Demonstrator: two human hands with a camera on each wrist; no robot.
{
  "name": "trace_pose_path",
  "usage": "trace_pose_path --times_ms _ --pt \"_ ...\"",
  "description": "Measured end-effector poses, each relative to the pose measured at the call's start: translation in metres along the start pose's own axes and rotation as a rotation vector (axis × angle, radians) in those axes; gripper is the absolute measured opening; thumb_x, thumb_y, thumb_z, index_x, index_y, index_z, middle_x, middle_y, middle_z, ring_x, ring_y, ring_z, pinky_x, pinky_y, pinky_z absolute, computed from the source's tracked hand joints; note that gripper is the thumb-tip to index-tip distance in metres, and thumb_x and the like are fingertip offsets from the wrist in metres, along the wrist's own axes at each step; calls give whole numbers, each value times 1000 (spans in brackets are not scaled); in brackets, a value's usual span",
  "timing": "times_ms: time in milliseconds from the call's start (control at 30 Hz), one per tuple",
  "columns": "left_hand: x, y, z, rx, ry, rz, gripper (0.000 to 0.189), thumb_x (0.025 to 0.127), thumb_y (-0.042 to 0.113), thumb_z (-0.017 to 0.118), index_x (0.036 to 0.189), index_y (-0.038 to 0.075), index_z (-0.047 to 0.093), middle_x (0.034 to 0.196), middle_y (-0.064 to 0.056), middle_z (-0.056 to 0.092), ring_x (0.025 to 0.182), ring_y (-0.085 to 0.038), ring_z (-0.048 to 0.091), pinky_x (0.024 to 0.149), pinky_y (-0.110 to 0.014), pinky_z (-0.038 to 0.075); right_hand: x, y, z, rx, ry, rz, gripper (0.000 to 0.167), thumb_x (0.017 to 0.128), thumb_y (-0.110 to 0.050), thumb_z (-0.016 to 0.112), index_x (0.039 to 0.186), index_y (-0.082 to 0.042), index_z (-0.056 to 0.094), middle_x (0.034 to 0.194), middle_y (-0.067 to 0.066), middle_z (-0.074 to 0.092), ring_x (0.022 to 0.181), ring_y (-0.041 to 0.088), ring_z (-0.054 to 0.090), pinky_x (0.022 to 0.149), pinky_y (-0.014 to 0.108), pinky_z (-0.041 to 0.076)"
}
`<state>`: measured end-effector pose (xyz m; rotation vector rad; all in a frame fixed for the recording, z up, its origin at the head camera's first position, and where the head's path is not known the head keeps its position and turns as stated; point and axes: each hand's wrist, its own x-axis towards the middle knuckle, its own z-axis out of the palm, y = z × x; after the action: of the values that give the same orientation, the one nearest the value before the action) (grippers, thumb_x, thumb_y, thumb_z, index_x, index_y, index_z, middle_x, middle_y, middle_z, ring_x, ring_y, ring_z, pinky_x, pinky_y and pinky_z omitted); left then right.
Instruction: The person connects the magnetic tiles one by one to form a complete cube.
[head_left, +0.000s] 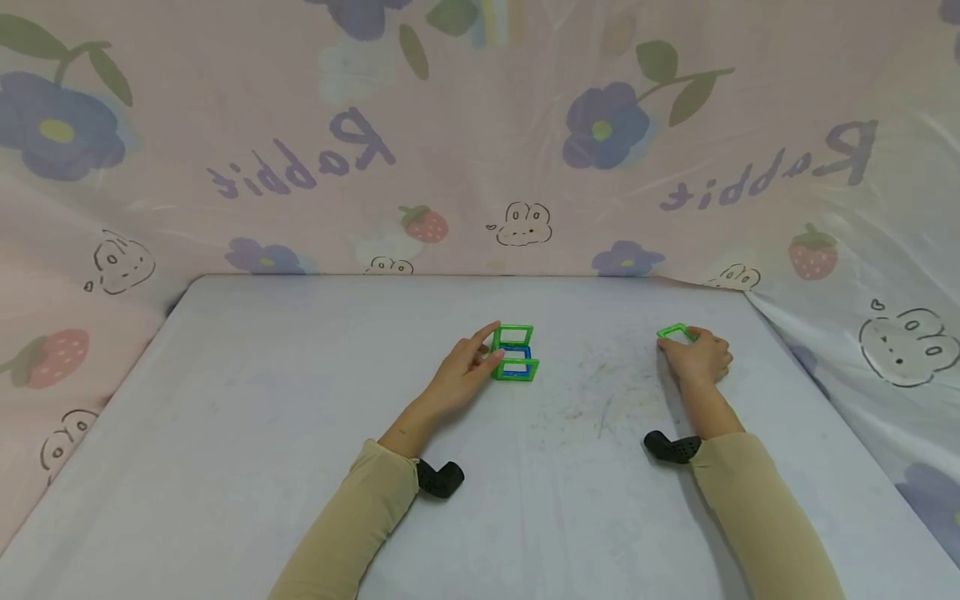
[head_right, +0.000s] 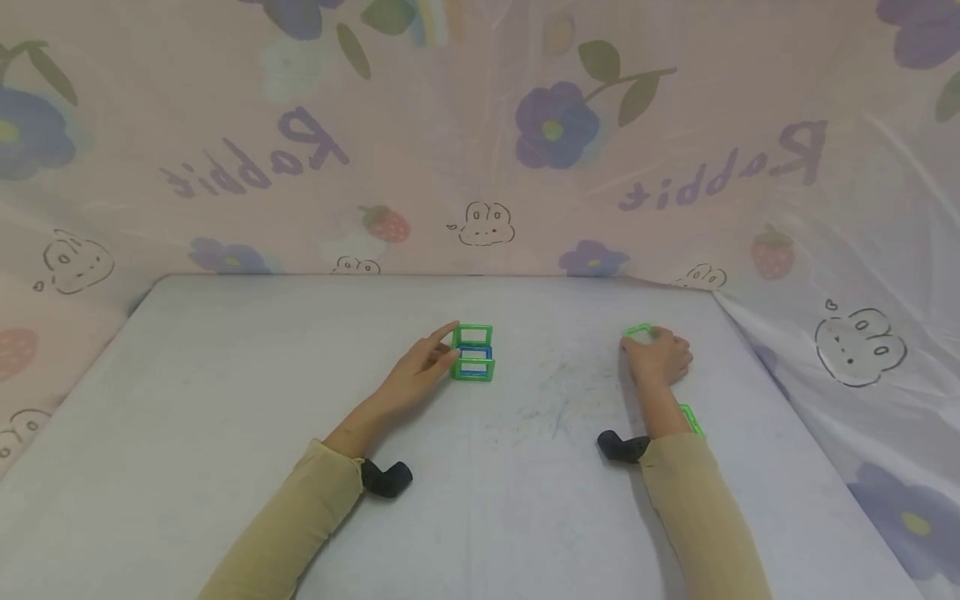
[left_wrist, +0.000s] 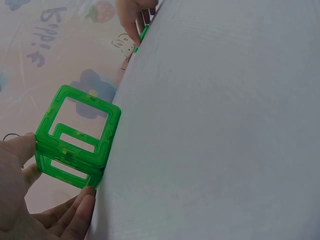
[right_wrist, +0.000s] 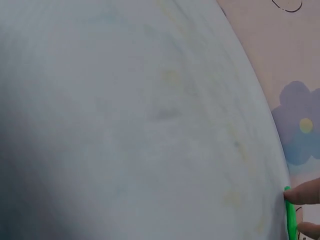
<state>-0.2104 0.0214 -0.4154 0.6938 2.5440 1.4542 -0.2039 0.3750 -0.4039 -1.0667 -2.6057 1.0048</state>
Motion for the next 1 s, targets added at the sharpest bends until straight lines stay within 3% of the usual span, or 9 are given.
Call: trace_pose_path --times_ms 467,767,1000 --pt "0 1 0 -1 0 -11 53 101 31 49 150 20 32 123 -21 53 93 -24 51 84 -40 43 -8 -7 0 20 -34 -15 70 89 -36 63 142 3 40 143 32 32 133 47 26 110 56 16" --pt "0 1 1 -1 -1 -18 54 101 33 49 151 21 32 125 -21 53 95 -24 52 86 -42 43 -10 -9 0 183 -88 -32 71 89 -42 62 142 1 42 145 23 42 135 38 36 111 45 30" --pt "0 1 0 1 -7 -10 54 101 32 48 151 20 32 126 -22 53 96 -25 52 86 -42 43 -16 -12 -2 241 -120 -39 72 87 -47 64 141 -3 47 143 20 46 132 33 41 108 42 36"
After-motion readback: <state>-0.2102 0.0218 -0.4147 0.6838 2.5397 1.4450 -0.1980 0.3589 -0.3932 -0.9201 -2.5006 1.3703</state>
